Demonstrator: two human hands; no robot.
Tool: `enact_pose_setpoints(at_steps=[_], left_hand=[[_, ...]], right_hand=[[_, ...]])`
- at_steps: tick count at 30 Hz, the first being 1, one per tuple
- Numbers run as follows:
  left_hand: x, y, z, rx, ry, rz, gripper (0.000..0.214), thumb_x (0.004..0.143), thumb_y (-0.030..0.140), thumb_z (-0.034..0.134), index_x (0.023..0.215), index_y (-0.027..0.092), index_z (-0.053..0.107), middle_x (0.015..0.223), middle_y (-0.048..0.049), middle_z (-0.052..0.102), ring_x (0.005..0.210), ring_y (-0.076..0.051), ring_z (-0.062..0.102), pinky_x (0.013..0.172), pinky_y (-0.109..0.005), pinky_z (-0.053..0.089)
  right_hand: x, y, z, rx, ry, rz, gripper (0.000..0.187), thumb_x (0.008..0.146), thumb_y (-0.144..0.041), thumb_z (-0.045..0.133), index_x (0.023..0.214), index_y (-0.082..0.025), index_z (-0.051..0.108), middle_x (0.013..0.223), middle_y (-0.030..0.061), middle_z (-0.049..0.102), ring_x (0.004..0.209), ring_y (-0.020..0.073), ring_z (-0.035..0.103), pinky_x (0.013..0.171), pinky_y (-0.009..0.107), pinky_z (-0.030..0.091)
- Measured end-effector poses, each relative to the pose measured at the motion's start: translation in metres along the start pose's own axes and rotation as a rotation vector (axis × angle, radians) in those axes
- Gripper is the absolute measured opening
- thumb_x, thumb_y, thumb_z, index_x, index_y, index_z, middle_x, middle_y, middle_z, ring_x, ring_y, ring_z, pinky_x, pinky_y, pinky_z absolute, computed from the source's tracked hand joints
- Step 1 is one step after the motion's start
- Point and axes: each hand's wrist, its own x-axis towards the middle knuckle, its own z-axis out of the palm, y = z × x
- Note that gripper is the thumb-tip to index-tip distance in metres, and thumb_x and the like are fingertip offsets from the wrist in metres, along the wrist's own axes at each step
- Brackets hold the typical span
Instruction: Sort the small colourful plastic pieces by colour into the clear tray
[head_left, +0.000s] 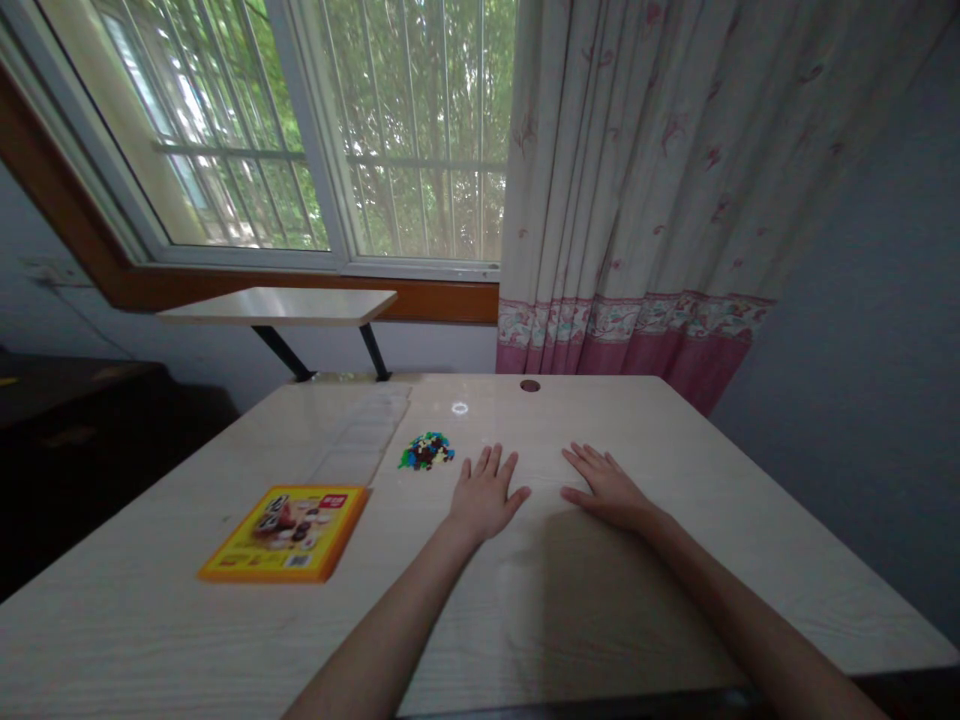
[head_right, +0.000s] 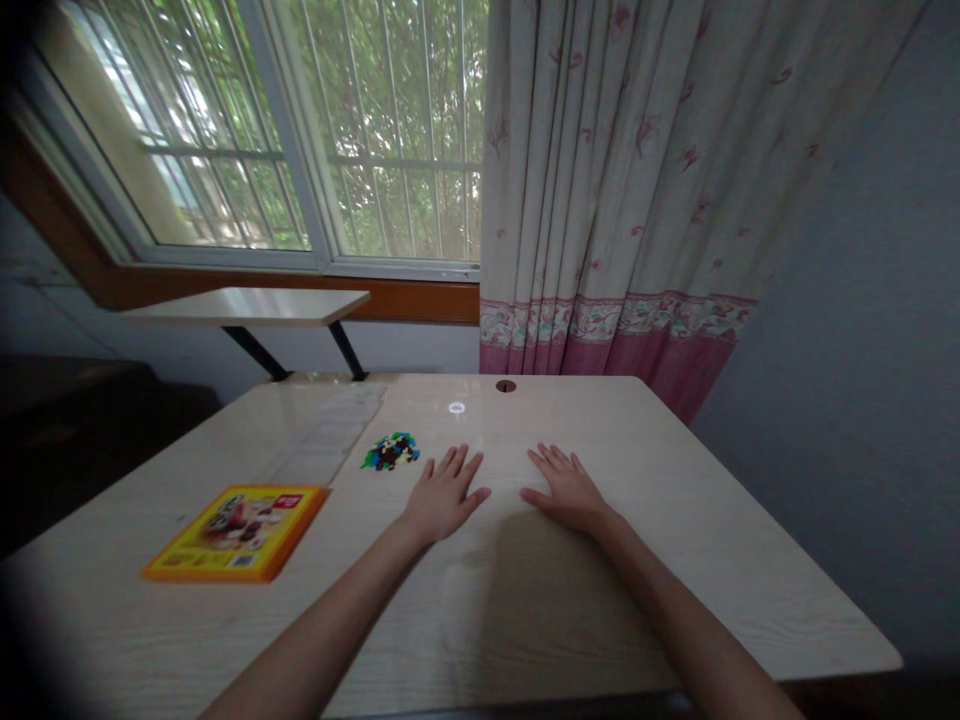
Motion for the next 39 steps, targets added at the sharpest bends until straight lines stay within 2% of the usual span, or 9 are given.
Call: enact_pose_setpoints(at_steps=[39], left_hand=[[-0.0019,0.0012,-0.0052,0.003,-0.027,-0.003,0.063,0.086,0.058,0.02,0.138,0.023,0.025,0.145,-0.0115,0.021,0.133,-0.028,0.016,0.104,-0.051,0.018]], right_hand=[[0.0003,0.0011,-0.0004,0.017,-0.004,-0.008,0.078,0.078,-0.069,0.028,0.14,-0.022,0.02,0.147,0.0062,0.015,0.135,0.0254,0.011,0.108,0.044,0.009]])
